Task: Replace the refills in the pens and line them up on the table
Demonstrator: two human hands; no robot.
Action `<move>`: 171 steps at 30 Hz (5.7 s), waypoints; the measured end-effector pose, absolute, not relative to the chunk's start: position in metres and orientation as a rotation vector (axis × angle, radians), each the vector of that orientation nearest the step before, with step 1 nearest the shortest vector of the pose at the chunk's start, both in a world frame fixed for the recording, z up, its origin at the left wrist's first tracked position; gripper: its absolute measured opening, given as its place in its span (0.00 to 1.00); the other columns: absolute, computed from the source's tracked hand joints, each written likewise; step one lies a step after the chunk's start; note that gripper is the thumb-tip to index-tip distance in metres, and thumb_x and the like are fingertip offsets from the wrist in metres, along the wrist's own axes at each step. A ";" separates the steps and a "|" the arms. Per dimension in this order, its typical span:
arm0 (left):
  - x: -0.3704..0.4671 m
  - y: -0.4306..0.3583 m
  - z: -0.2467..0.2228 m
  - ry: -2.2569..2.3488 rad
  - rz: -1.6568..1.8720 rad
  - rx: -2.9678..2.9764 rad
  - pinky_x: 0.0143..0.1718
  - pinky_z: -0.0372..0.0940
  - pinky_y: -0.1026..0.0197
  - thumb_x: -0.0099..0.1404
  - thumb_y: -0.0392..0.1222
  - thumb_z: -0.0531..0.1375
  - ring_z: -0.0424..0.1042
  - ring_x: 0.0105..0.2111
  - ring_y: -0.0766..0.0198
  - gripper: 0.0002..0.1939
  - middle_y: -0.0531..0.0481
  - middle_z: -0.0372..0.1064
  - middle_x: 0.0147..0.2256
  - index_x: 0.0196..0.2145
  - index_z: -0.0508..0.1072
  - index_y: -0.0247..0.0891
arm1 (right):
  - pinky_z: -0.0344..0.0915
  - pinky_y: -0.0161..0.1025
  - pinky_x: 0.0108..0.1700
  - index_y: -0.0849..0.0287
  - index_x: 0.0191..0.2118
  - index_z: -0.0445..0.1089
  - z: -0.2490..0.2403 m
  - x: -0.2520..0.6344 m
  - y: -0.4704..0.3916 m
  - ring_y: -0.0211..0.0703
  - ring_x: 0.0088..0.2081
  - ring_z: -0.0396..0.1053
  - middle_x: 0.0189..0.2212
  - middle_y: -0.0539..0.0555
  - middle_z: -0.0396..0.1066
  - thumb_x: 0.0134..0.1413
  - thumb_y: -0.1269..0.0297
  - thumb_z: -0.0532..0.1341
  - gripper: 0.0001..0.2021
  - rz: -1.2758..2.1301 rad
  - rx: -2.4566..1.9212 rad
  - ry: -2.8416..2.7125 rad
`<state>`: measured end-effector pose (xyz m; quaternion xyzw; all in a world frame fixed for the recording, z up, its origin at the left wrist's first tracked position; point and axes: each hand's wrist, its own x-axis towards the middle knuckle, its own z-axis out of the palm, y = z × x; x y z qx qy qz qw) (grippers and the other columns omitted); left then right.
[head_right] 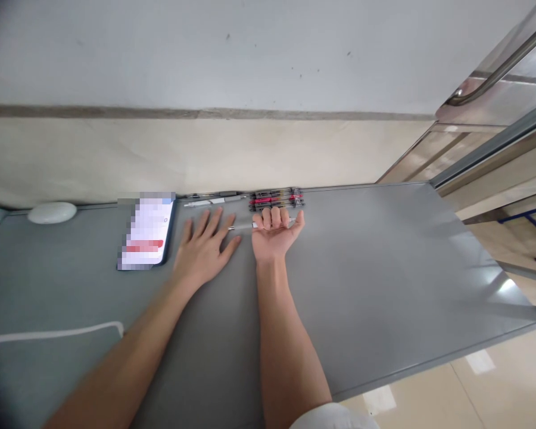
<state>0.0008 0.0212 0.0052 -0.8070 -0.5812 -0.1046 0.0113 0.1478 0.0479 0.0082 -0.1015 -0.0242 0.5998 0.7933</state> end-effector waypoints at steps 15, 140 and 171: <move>0.001 0.021 0.005 -1.808 -0.339 -2.517 0.65 0.39 0.36 0.71 0.56 0.46 0.45 0.67 0.46 0.29 0.45 0.47 0.67 0.65 0.58 0.43 | 0.49 0.34 0.21 0.56 0.22 0.39 0.009 0.147 0.048 0.35 0.19 0.40 0.17 0.43 0.39 0.56 0.56 0.53 0.21 1.275 -0.306 -0.071; -0.006 0.022 0.001 -1.690 -0.559 -2.561 0.64 0.49 0.37 0.70 0.50 0.51 0.56 0.63 0.45 0.23 0.41 0.58 0.63 0.59 0.66 0.40 | 0.63 0.43 0.46 0.50 0.47 0.75 -0.002 0.224 0.057 0.45 0.46 0.71 0.48 0.50 0.76 0.59 0.75 0.55 0.17 -0.326 -1.406 -2.212; -0.007 0.020 0.000 -1.674 -0.557 -2.510 0.63 0.50 0.38 0.70 0.50 0.51 0.57 0.63 0.45 0.23 0.40 0.59 0.63 0.59 0.67 0.40 | 0.50 0.52 0.67 0.52 0.57 0.67 0.000 0.188 0.042 0.49 0.65 0.57 0.60 0.54 0.66 0.63 0.59 0.55 0.18 -0.171 -1.193 -2.379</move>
